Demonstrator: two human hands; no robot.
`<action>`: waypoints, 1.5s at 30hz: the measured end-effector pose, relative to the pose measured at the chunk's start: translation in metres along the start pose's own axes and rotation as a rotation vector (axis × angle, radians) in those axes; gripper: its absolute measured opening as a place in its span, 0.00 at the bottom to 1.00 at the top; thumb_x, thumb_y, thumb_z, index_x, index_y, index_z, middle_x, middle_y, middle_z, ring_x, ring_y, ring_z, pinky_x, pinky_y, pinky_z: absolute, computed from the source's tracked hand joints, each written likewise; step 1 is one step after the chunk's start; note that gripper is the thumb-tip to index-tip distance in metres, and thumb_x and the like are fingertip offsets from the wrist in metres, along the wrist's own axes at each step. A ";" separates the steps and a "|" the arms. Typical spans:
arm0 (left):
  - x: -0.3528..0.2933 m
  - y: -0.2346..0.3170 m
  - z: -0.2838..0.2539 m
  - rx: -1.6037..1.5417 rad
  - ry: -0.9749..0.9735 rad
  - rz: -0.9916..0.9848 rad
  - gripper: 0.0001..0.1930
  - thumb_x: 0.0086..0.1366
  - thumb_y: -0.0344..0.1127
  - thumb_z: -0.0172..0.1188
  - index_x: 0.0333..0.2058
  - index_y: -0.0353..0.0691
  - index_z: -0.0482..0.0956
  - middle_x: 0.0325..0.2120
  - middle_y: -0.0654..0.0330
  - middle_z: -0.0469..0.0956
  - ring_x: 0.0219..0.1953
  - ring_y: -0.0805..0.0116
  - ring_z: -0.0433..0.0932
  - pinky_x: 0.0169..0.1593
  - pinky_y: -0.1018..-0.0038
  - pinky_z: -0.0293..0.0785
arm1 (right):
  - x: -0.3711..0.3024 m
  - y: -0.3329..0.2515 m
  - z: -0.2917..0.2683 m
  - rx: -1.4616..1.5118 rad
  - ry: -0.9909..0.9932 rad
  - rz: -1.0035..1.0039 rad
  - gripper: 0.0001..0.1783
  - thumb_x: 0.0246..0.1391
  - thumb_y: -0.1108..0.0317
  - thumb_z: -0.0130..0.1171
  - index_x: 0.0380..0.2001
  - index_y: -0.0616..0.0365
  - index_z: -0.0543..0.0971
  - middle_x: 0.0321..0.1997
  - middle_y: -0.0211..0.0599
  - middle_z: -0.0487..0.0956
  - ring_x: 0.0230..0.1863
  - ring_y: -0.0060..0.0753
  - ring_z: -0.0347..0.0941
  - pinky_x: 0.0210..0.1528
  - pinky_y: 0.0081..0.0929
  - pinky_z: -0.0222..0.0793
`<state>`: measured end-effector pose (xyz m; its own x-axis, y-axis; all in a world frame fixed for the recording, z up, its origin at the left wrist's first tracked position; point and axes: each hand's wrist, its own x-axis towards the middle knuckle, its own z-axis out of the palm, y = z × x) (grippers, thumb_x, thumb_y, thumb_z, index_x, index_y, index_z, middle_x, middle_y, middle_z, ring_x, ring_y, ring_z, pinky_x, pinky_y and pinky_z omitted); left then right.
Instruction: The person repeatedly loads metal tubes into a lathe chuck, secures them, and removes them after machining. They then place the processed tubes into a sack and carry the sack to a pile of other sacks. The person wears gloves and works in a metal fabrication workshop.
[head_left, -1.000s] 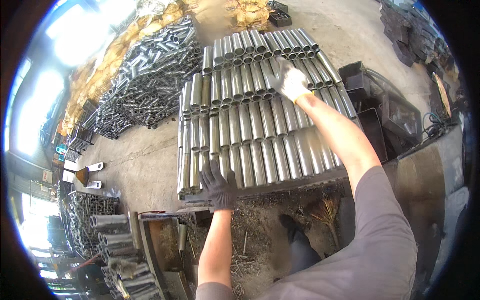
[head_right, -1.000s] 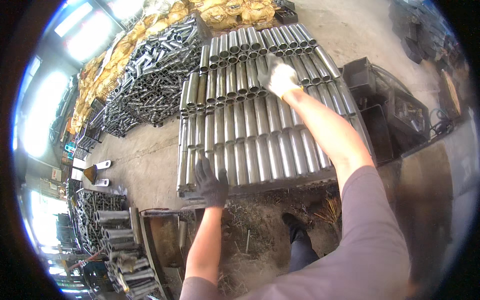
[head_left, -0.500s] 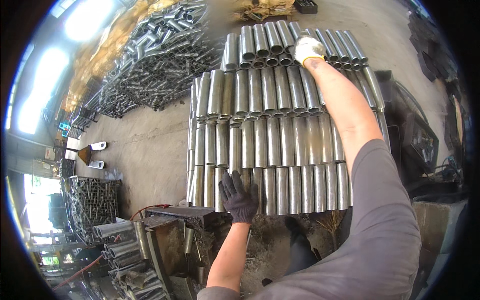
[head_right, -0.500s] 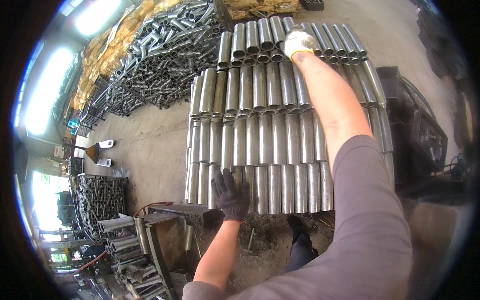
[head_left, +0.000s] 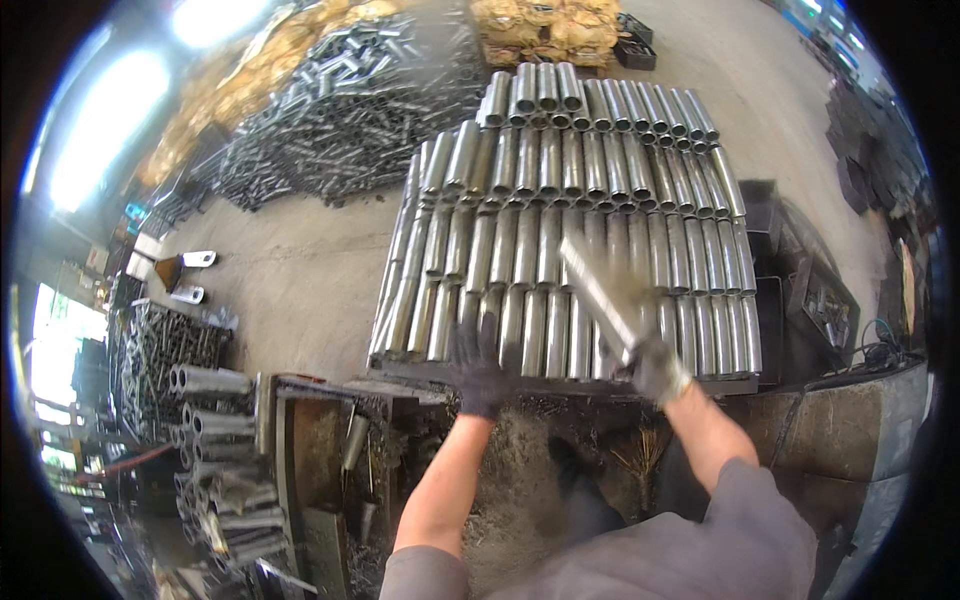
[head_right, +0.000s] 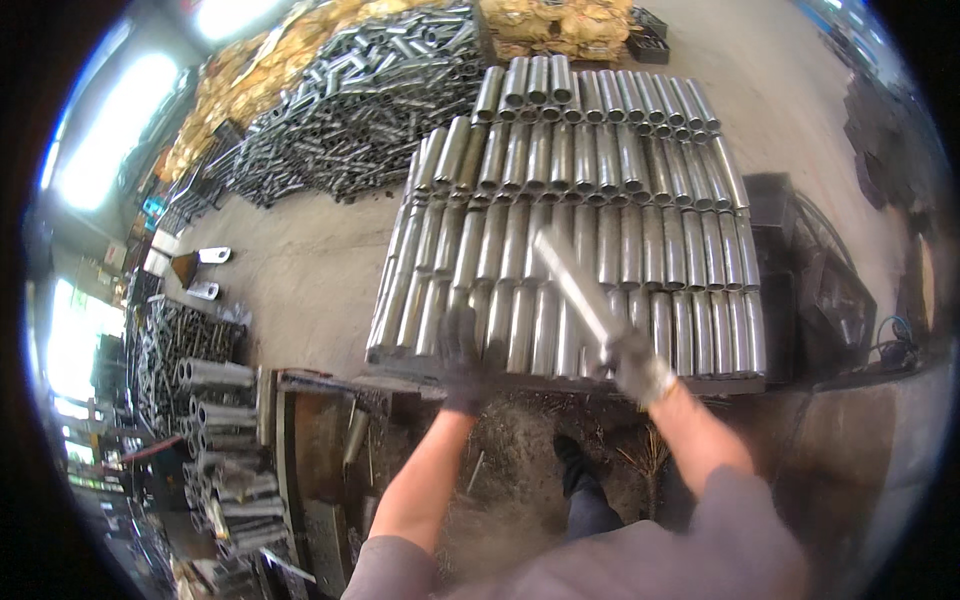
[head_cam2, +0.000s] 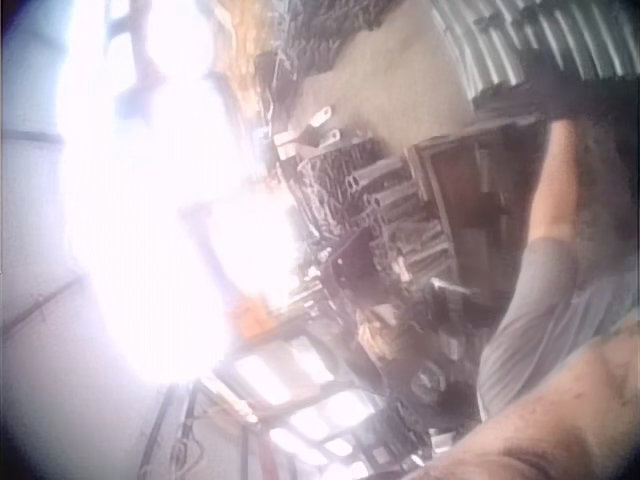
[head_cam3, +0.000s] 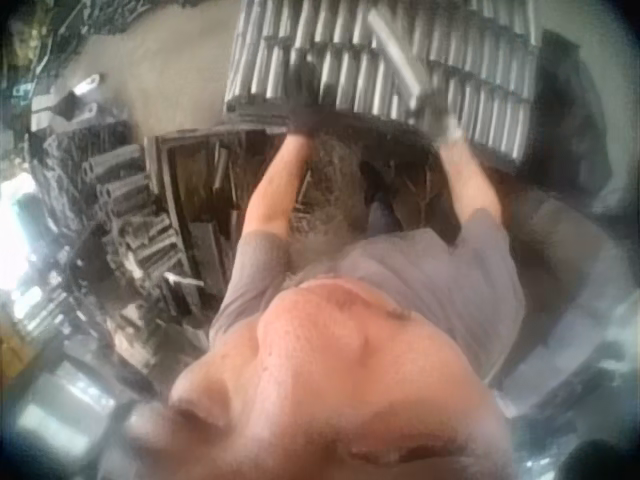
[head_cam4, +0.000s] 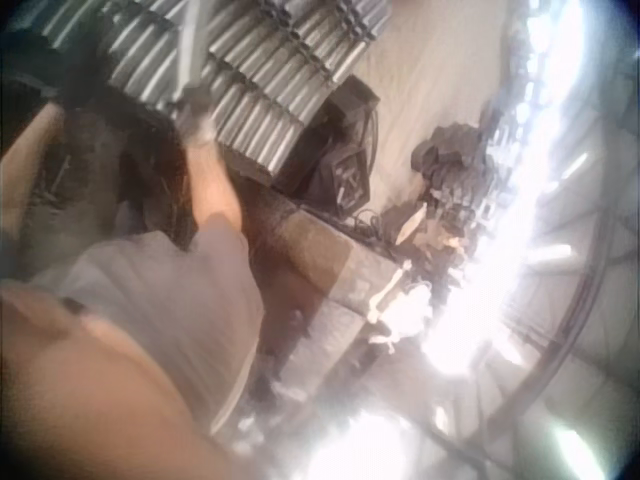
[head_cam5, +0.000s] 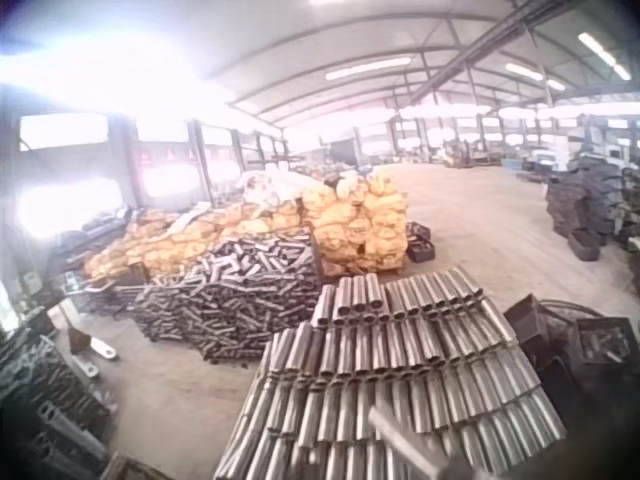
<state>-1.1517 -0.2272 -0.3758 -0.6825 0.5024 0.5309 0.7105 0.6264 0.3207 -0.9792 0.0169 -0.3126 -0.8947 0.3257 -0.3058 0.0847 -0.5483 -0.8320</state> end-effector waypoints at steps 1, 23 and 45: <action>-0.036 0.010 -0.022 -0.136 -0.128 -0.117 0.34 0.72 0.53 0.59 0.69 0.40 0.66 0.66 0.44 0.71 0.72 0.42 0.65 0.75 0.48 0.58 | -0.030 0.022 0.009 0.077 -0.080 0.254 0.36 0.56 0.48 0.72 0.57 0.63 0.75 0.38 0.37 0.84 0.34 0.29 0.84 0.34 0.29 0.82; -0.788 0.125 -0.646 -0.645 1.186 -1.393 0.11 0.58 0.26 0.71 0.40 0.37 0.83 0.37 0.60 0.85 0.40 0.69 0.84 0.47 0.70 0.83 | -0.503 0.367 0.447 -0.860 -1.821 0.584 0.40 0.46 0.64 0.78 0.63 0.61 0.74 0.50 0.33 0.80 0.46 0.26 0.77 0.52 0.29 0.76; -0.888 -0.048 -0.772 0.071 0.672 -1.434 0.26 0.63 0.34 0.72 0.59 0.42 0.74 0.47 0.54 0.82 0.51 0.63 0.81 0.54 0.63 0.78 | -0.615 0.413 0.759 -1.059 -1.907 -0.595 0.24 0.54 0.63 0.71 0.53 0.59 0.83 0.45 0.47 0.88 0.45 0.45 0.87 0.50 0.38 0.83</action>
<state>-0.4472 -1.1637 -0.2574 -0.5410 -0.8377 0.0742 -0.4520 0.3640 0.8144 -0.7272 -0.9942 -0.1169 -0.0875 -0.9901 0.1100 -0.7163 -0.0142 -0.6977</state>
